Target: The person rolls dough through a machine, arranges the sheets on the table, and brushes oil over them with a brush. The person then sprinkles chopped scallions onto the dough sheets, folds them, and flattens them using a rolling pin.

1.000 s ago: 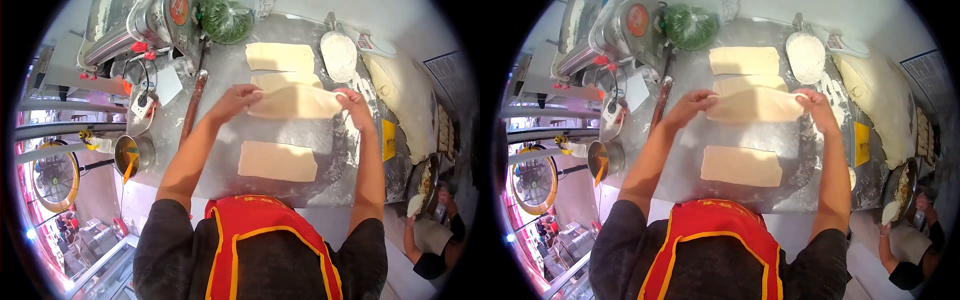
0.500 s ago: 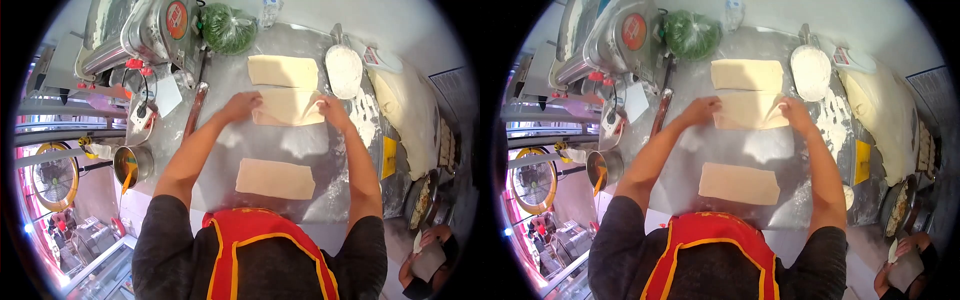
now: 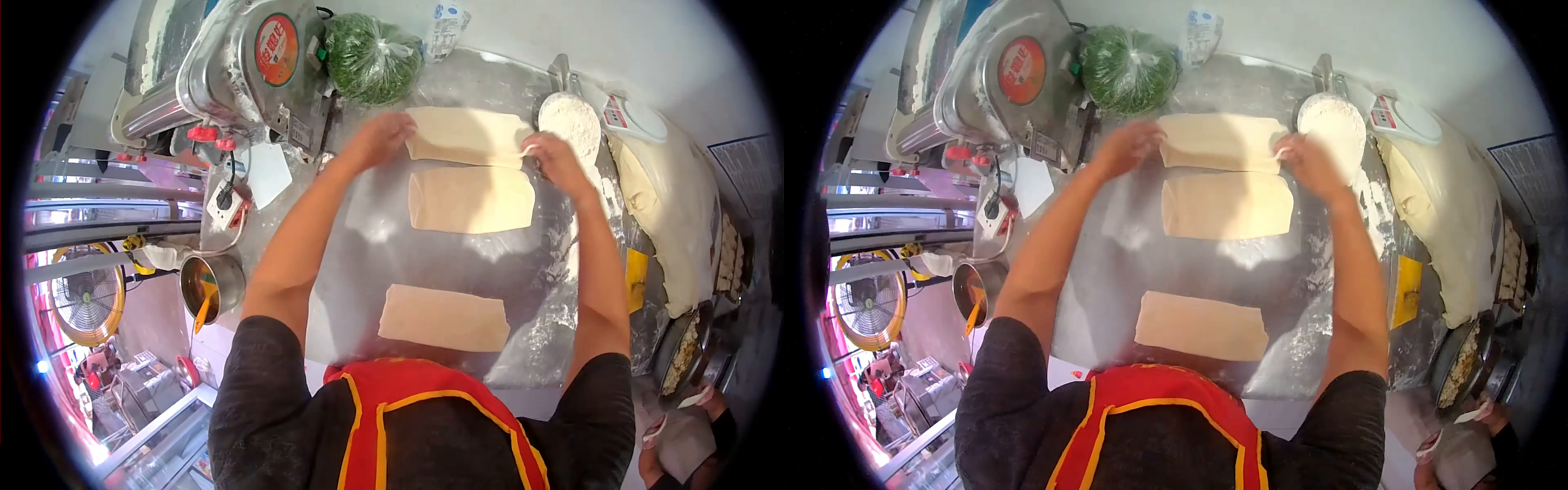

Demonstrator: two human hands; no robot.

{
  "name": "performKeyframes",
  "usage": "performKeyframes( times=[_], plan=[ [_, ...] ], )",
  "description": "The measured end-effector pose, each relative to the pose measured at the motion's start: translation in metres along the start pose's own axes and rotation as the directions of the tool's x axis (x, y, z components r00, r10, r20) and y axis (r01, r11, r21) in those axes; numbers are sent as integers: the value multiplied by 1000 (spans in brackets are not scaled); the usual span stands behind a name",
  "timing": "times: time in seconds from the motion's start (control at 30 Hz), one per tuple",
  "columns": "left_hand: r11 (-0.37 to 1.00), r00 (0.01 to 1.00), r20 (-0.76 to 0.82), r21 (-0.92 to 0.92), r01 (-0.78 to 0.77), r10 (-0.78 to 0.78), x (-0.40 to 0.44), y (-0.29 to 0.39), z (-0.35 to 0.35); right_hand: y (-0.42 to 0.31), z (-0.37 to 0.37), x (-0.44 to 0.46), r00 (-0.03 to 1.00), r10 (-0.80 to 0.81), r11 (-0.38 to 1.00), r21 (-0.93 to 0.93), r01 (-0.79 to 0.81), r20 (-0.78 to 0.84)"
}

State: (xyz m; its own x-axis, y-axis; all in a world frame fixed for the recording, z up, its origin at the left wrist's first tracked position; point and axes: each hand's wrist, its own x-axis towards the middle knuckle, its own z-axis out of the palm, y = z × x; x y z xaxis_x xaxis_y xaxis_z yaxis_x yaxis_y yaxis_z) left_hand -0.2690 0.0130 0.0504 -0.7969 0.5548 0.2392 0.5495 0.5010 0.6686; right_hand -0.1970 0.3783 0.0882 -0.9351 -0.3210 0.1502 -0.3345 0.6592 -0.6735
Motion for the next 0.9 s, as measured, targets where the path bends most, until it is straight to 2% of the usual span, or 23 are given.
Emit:
performKeyframes(
  times=[0.03,0.13,0.17,0.23,0.33,0.37,0.4,0.43,0.53,0.63,0.7,0.73,0.77,0.83,0.87,0.9],
  plan=[
    [978,990,-30,160,-132,139,-6,-21,19,11,19,-3,999,-7,999,-35,9,51],
    [996,996,87,82,17,-24,-8,-11,26,21,42,-3,996,-89,994,-67,87,-16],
    [992,991,54,-30,121,-119,-3,-11,25,25,42,-2,996,46,998,47,-43,-75],
    [910,947,36,-266,318,-321,4,-8,22,17,36,-4,930,341,911,290,-293,-134],
    [805,939,89,-492,331,-331,13,19,-3,-8,6,-4,925,378,843,426,-327,-37],
    [794,939,93,-509,331,-331,11,30,-11,-20,-4,-5,923,385,815,470,-339,-2],
    [783,938,97,-526,332,-332,5,41,-19,-33,-14,-11,928,374,835,437,-334,-5],
    [771,937,103,-542,335,-335,-3,54,-27,-48,-23,-20,908,418,784,504,-363,5],
    [495,821,348,-668,556,-453,-42,90,-53,-79,-40,-59,835,543,594,661,-459,92],
    [226,673,568,-660,716,-474,-90,87,-30,-77,-21,-103,755,618,324,805,-498,218],
    [196,613,575,-622,758,-541,-120,81,5,-44,12,-138,635,708,203,773,-601,308],
    [183,584,576,-605,775,-572,-135,75,25,-34,29,-152,637,685,133,799,-587,354],
    [163,550,577,-586,794,-604,-149,72,40,-31,48,-163,561,760,82,808,-583,328],
    [164,574,526,-632,758,-628,-162,71,55,-40,71,-178,479,856,260,642,-721,192],
    [167,587,499,-654,738,-638,-165,69,59,-39,77,-183,504,847,303,629,-716,167],
    [277,610,448,-609,743,-653,-167,70,60,-42,81,-187,528,837,344,613,-711,142]
  ],
)
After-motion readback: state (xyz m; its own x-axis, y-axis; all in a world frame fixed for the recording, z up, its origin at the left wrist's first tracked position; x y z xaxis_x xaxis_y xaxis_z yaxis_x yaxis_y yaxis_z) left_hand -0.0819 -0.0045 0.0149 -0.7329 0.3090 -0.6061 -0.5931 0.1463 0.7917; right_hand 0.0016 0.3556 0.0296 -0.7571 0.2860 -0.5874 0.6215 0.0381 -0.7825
